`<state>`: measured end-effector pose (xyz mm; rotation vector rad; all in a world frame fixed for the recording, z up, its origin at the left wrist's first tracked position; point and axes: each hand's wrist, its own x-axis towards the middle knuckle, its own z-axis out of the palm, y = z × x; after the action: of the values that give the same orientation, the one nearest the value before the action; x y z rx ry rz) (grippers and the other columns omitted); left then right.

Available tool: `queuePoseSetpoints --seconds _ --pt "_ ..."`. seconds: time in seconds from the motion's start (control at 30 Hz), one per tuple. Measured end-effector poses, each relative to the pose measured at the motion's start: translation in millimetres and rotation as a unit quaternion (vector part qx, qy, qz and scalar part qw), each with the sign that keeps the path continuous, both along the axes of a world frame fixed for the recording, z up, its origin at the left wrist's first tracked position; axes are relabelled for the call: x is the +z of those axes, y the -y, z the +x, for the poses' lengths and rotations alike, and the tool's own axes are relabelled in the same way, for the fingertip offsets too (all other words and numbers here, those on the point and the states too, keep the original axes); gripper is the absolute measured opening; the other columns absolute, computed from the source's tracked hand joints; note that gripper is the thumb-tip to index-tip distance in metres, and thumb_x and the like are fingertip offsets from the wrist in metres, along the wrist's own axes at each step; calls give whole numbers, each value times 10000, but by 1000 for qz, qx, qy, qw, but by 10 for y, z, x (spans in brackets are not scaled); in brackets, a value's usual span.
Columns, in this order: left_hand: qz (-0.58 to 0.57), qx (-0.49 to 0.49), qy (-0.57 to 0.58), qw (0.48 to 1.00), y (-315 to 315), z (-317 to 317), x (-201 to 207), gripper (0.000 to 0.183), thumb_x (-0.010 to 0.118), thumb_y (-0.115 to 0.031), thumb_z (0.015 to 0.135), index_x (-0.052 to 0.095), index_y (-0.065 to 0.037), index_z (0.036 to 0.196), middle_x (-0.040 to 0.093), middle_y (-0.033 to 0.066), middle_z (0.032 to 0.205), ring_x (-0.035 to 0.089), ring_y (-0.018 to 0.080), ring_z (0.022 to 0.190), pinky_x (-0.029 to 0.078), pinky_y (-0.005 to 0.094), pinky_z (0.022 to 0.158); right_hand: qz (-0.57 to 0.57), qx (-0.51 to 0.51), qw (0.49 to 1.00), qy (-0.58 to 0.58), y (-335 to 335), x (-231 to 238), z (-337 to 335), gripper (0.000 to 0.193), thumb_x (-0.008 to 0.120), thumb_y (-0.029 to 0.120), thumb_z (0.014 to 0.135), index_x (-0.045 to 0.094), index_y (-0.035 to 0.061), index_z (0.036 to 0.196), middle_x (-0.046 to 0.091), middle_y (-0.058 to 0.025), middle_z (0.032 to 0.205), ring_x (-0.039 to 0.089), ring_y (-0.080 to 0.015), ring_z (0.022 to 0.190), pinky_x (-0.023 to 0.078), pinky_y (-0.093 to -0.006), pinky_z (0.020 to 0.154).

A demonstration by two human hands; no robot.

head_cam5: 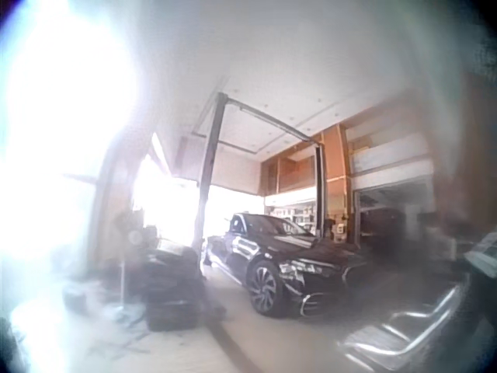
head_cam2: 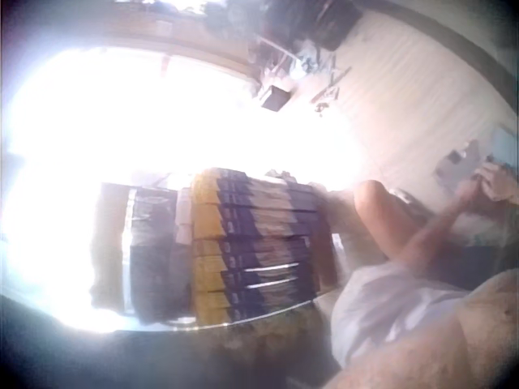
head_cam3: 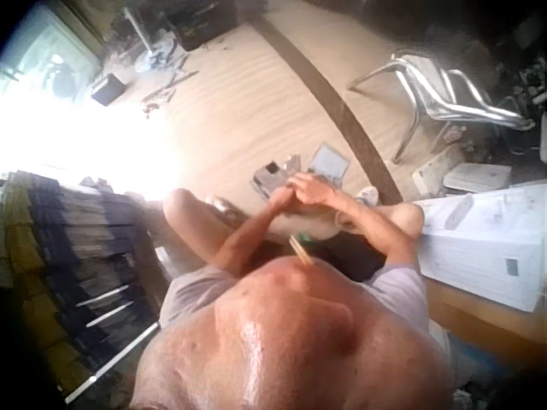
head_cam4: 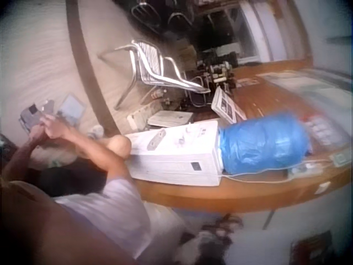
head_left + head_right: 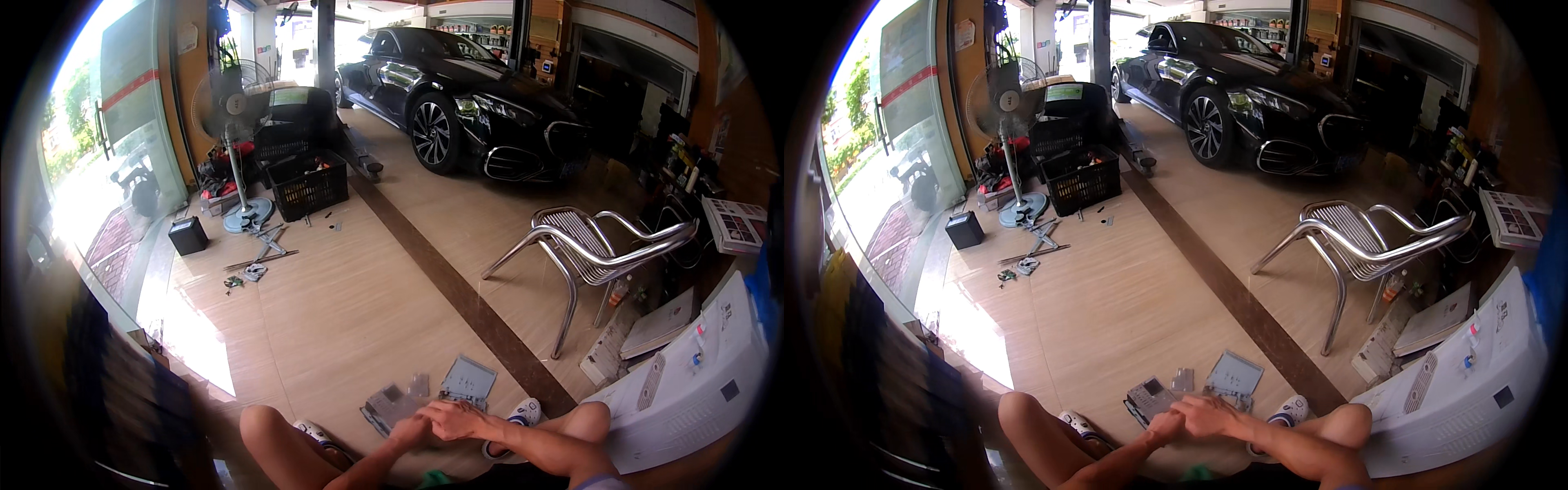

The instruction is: The person disassembles a car stereo unit using a screwdriver by hand. The person removes screws from the metal casing, separates the internal components, and sets the pieces aside on the floor.

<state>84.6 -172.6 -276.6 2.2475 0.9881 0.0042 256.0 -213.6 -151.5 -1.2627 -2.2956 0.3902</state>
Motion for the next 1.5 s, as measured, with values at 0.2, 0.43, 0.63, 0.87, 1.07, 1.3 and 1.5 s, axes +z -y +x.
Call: queuePoseSetpoints --seconds 0.2,0.43,0.63,0.87,1.07,1.3,1.5 --pt "24 -29 1 999 -21 -11 -203 268 545 -191 995 653 -82 1215 645 175 1297 686 396 1100 584 512 853 -66 -18 997 40 -10 121 5 262 656 156 923 677 92 1176 707 -138 974 723 -364 845 606 -428 713" --pt "8 -27 43 999 -8 -14 -435 329 531 -198 993 621 -120 1299 606 185 1332 666 420 1137 578 519 891 1 -2 1000 18 5 83 8 196 674 152 919 677 104 1109 673 -110 877 716 -342 778 594 -430 653" --pt "34 -35 43 998 -52 5 -766 337 559 -195 974 611 -130 1301 604 226 1287 669 432 1119 571 518 918 -43 -5 996 78 -45 -194 118 148 657 149 926 686 105 1064 677 -109 880 714 -326 766 598 -427 653" --pt "149 -121 -69 979 -162 116 -1141 389 577 -315 992 576 -76 1299 604 260 1264 686 481 1043 595 554 846 -13 -23 996 85 -259 176 306 133 638 148 935 718 89 1023 695 -126 918 723 -337 836 605 -415 715" --pt "130 -96 -86 983 -54 45 -660 498 621 -396 972 549 -2 1267 597 284 1278 703 463 1033 608 543 833 48 -113 990 -62 -269 871 517 166 641 162 948 722 58 1048 712 -144 1018 721 -356 862 601 -433 741" --pt "106 -144 -202 963 -118 249 -387 488 540 -415 1010 567 -12 1285 655 265 1233 707 441 1058 608 525 840 114 -92 989 -21 -308 1107 738 69 645 123 893 664 65 924 653 -116 900 703 -332 809 611 -410 721" --pt "162 -179 -210 947 -165 267 -566 487 501 -418 1042 574 -79 1383 683 196 1235 726 394 1033 611 505 803 112 -112 987 -23 -379 1235 829 82 654 120 858 589 70 866 612 -124 864 694 -331 790 617 -426 655"
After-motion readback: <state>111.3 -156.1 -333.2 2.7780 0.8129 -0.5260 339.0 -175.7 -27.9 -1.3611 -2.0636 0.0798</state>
